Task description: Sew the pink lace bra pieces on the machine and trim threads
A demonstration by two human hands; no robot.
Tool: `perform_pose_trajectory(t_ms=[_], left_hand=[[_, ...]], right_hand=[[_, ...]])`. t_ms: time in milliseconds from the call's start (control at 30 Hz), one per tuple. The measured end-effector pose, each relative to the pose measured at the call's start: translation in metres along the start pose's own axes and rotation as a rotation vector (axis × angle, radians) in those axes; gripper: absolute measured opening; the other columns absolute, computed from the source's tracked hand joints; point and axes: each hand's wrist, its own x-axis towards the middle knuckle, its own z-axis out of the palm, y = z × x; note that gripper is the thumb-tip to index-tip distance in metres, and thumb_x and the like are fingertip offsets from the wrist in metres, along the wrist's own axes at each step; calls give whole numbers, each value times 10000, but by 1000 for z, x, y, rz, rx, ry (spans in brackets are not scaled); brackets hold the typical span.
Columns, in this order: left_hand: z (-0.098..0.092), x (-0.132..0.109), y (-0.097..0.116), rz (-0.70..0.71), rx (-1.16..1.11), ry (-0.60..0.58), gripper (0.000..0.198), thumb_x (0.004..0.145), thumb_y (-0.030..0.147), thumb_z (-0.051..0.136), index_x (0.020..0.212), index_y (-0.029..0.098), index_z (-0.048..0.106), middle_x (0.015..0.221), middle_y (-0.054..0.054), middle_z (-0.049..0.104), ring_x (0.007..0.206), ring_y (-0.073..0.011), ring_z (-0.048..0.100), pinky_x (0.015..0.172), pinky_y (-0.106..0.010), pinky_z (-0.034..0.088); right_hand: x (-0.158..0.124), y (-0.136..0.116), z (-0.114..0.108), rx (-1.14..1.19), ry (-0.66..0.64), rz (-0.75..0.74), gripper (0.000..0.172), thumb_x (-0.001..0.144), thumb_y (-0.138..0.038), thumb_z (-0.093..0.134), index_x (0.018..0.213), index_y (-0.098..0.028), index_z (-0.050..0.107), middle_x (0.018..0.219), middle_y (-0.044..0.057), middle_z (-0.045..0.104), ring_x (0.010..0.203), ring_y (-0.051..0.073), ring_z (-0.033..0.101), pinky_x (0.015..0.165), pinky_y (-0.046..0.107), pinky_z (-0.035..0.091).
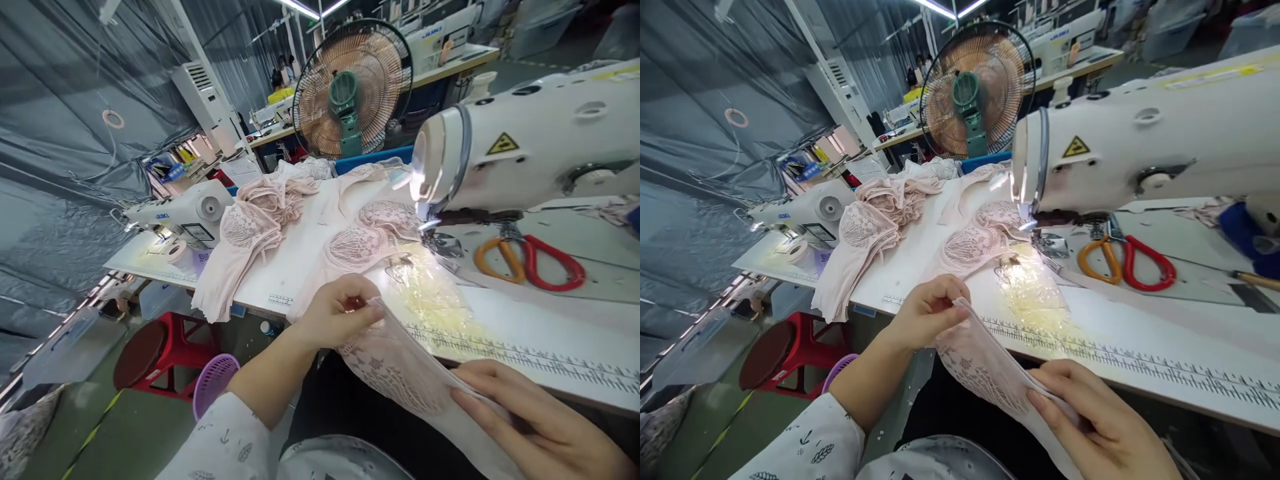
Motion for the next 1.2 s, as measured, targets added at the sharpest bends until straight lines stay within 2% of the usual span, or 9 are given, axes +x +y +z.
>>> perform_pose_trajectory(t_ms=[100,267,433,533,633,800,933,1067,1200], left_hand=[[-7,-5,3,-29,-42,-14,309,770,446,715,708,177,576,723,-26,567,602,-116,513,547,-244,412],[-32,-4,1,6,6,106,152,792,309,713,750,185,635,738,-3,611,551,-85,508,521,-213,399],[-48,1,7,19,24,168,179,761,314,737,722,175,631,713,-1,614,518,-78,500,496,-204,387],[-53,3,13,30,40,208,197,742,325,750,718,170,631,708,-5,610,496,-75,496,466,-193,373],[-58,7,17,45,64,228,218,724,339,760,708,165,630,718,-10,621,483,-71,495,453,-189,369],[-63,15,21,-4,69,238,272,674,363,790,690,157,612,653,2,604,455,-69,487,424,-177,354],[-65,17,41,-38,81,259,278,622,326,821,663,154,606,683,0,621,450,-65,485,389,-170,342],[-68,18,63,-8,121,283,261,603,288,843,663,154,627,736,-3,650,486,-72,518,395,-168,370],[-73,23,64,-25,167,282,306,578,347,869,658,160,641,736,1,641,475,-74,517,389,-174,387]], right_hand=[[6,-13,-12,-33,-82,-46,230,872,-385,558,953,-265,736,858,54,675,780,189,667,629,220,563],[8,-21,-40,-148,-75,-108,226,890,-348,524,924,-283,738,731,26,666,640,158,646,514,217,528],[-8,2,-66,-328,34,-246,224,890,-329,541,1036,-349,710,894,8,715,765,180,688,626,218,570],[-16,18,-80,-460,66,-272,227,902,-341,534,1043,-352,712,931,3,723,800,184,694,710,222,579],[-17,22,-89,-504,35,-220,242,902,-381,528,1050,-327,712,924,16,728,807,199,696,715,247,587],[-7,3,-95,-432,-13,-176,293,865,-377,592,1147,-329,654,986,-8,727,819,190,694,734,261,579],[2,-12,-97,-280,-103,-138,160,887,-368,564,951,-290,688,889,20,713,762,167,672,655,239,543],[4,-14,-97,-296,-201,17,204,897,-385,514,781,-252,618,709,2,631,607,133,575,544,249,456],[7,-11,-92,-345,-185,59,178,869,-350,482,745,-237,542,604,-22,550,517,119,471,485,247,374]])
